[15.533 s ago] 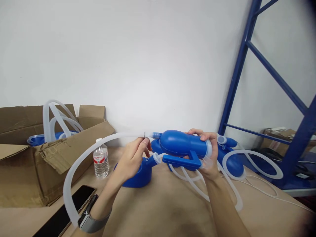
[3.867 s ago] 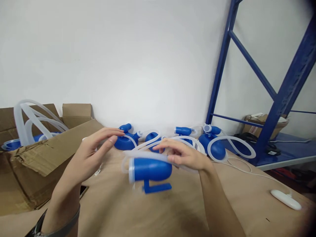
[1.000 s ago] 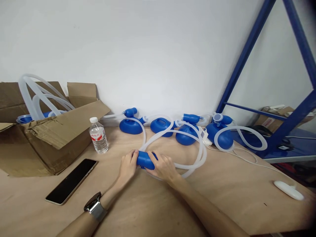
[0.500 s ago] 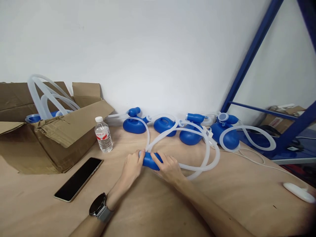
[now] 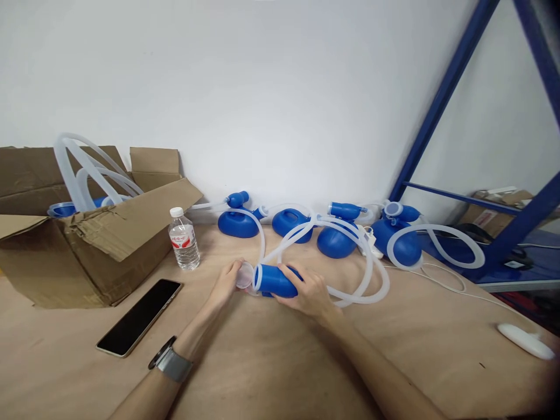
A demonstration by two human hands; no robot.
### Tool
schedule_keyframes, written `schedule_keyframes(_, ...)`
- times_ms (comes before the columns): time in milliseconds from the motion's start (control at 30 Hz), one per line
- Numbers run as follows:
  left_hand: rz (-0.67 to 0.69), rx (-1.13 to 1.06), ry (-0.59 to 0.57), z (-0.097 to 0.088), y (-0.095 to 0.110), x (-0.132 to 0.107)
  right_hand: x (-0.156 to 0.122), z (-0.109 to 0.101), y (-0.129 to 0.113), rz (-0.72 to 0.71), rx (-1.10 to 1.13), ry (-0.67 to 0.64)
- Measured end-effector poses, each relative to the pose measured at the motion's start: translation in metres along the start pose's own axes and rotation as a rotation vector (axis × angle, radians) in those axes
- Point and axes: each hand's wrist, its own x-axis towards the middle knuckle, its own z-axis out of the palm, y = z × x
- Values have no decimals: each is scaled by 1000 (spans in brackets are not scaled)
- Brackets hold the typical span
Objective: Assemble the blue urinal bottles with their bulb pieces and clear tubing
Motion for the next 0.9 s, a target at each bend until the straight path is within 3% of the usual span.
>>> schedule_keyframes(133, -106, -55, -176, -8, -3, 1, 2, 7, 8, 78, 71, 140)
schedule_keyframes(233, -126, 74, -173, -22, -10, 8, 3, 11, 23, 145, 92, 252)
schedule_keyframes(333, -172, 186, -196, -42, -13, 13, 0, 13, 41, 190, 57, 271)
schedule_keyframes(400, -89, 399, -131, -53, -12, 14, -3, 15, 48, 152, 11, 253)
schedule_keyframes(533, 248, 1029, 39, -57, -12, 10, -9, 19, 45, 60, -33, 182)
schedule_keyframes(600, 281, 1127, 80, -51, -14, 8, -9, 20, 37, 59, -21, 158)
schedule_keyframes(667, 330, 1120, 175, -44, -15, 6, -8, 20, 29, 55, -9, 133)
schedule_keyframes(733, 461, 1012, 224, -35, -12, 2, -8, 21, 23, 36, -4, 94)
schedule_keyframes(833, 657, 684, 36, -16, -2, -11, -9, 24, 20, 9, 0, 26)
schedule_keyframes(900, 687, 529, -119, -3, 5, -22, -10, 25, 19, -1, 13, -10)
